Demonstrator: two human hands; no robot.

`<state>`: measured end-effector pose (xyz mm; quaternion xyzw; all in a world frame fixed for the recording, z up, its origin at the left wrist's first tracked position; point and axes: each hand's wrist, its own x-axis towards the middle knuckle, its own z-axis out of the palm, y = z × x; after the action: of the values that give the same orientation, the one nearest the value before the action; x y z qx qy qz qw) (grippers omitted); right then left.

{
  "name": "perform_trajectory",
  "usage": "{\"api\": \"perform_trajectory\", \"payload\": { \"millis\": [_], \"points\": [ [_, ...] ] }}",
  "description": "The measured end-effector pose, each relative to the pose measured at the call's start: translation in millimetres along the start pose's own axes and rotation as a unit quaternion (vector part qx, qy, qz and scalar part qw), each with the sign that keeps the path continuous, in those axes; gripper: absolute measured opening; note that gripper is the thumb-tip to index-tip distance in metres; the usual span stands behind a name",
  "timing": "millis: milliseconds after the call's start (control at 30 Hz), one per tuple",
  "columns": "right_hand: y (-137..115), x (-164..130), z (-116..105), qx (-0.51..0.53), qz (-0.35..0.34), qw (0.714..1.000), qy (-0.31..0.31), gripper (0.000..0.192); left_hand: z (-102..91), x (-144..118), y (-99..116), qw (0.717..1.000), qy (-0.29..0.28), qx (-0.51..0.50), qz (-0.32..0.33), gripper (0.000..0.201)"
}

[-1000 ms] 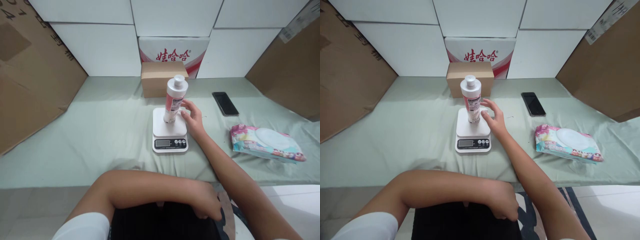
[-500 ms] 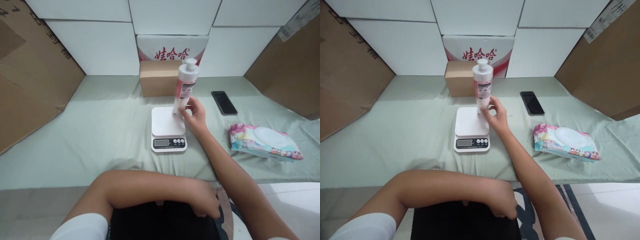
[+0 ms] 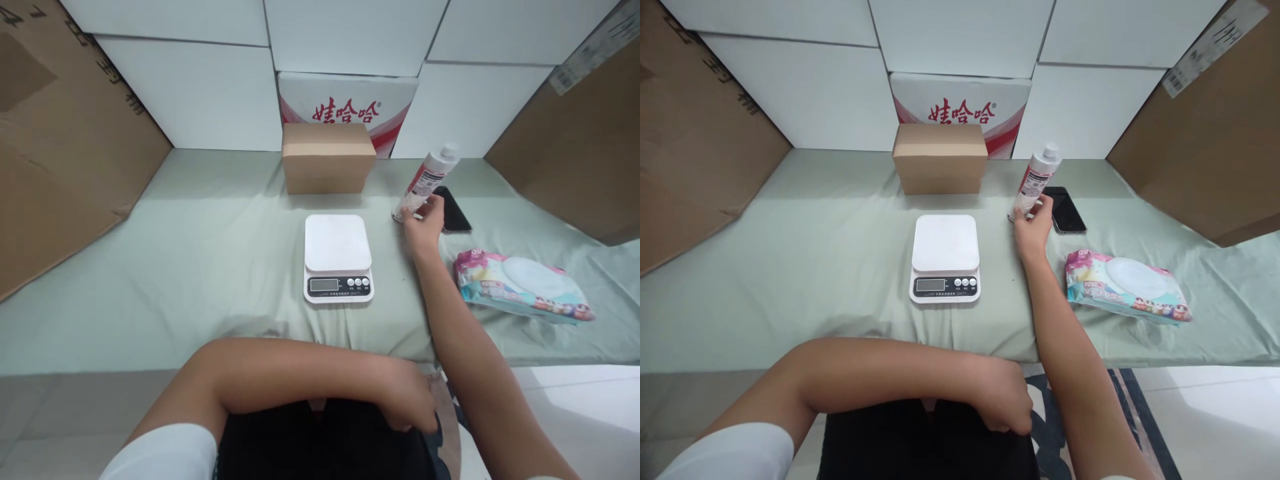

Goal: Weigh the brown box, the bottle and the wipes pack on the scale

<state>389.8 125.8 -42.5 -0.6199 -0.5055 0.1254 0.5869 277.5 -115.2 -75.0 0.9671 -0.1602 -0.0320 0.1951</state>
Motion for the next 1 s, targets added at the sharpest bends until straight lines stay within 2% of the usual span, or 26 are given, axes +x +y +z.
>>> {"api": "perform_trajectory", "payload": {
  "millis": [100,167,267,367,467,567,633,700,733,767,800,833,867,900,933,967,1000],
  "points": [
    [5.0,2.3,-0.1,-0.004,0.002,1.0,0.015,0.053,-2.6,0.7,1.1,1.0,-0.01,0.005,-0.001,0.026],
    [4.6,2.8,-0.2,-0.004,0.001,1.0,0.019,0.052,-12.1,-1.8,2.1,1.0,-0.003,-0.001,0.001,0.022],
    [-0.1,2.4,-0.8,-0.013,0.009,1.0,0.027,0.053,-36.2,-12.6,1.7,0.998,0.044,-0.04,0.021,0.008],
    [-4.4,2.7,-1.4,-0.026,0.023,0.999,0.041,0.051,-60.8,-28.3,-0.4,0.996,0.084,-0.033,-0.006,0.019],
    [-4.2,5.0,-0.8,-0.027,0.033,0.998,0.048,0.05,-76.6,-39.9,1.4,0.996,0.082,0.01,-0.046,0.022],
    [-4.8,7.0,-1.3,-0.029,0.038,0.997,0.056,0.053,-94.3,-46.7,9.8,0.994,0.086,0.046,-0.047,0.022],
    [-10.6,4.7,-4.4,-0.05,0.007,0.994,0.094,0.063,-117.2,-56.2,14.1,0.988,0.13,0.076,-0.043,0.028],
    [-21.7,-2.1,-9.3,-0.076,-0.074,0.985,0.136,0.075,-149.6,-77.0,10.9,0.967,0.223,0.112,-0.05,0.038],
    [-28.5,-7.0,-11.4,-0.081,-0.125,0.978,0.146,0.078,-167.5,-92.8,5.0,0.942,0.297,0.136,-0.074,0.046],
    [-35.4,-12.2,-12.5,-0.078,-0.176,0.971,0.141,0.078,-184.8,-112.2,-3.9,0.9,0.384,0.169,-0.116,0.054],
    [-41.5,-17.3,-12.1,-0.064,-0.217,0.967,0.12,0.075,-200.1,-134.8,-16.0,0.835,0.488,0.204,-0.151,0.06],
    [-46.6,-21.4,-9.6,-0.041,-0.242,0.966,0.088,0.071,-212.1,-160.0,-30.8,0.75,0.593,0.237,-0.171,0.056],
    [-50.1,-23.8,-4.8,-0.013,-0.247,0.968,0.044,0.069,-219.8,-186.6,-47.8,0.661,0.681,0.249,-0.193,0.039],
    [-52.0,-24.1,2.3,0.019,-0.232,0.973,-0.007,0.068,-222.8,-213.4,-66.3,0.579,0.742,0.212,-0.263,0.025],
    [-52.6,-21.9,11.5,0.053,-0.197,0.977,-0.06,0.069,-220.9,-239.2,-85.5,0.51,0.781,0.158,-0.323,0.021],
    [-52.1,-17.3,22.3,0.086,-0.145,0.979,-0.111,0.072,-214.6,-262.5,-104.7,0.455,0.807,0.107,-0.361,0.025],
    [-51.0,-10.8,34.1,0.115,-0.083,0.978,-0.153,0.076,-204.7,-282.2,-123.1,0.414,0.821,0.052,-0.39,0.03]
  ]
}}
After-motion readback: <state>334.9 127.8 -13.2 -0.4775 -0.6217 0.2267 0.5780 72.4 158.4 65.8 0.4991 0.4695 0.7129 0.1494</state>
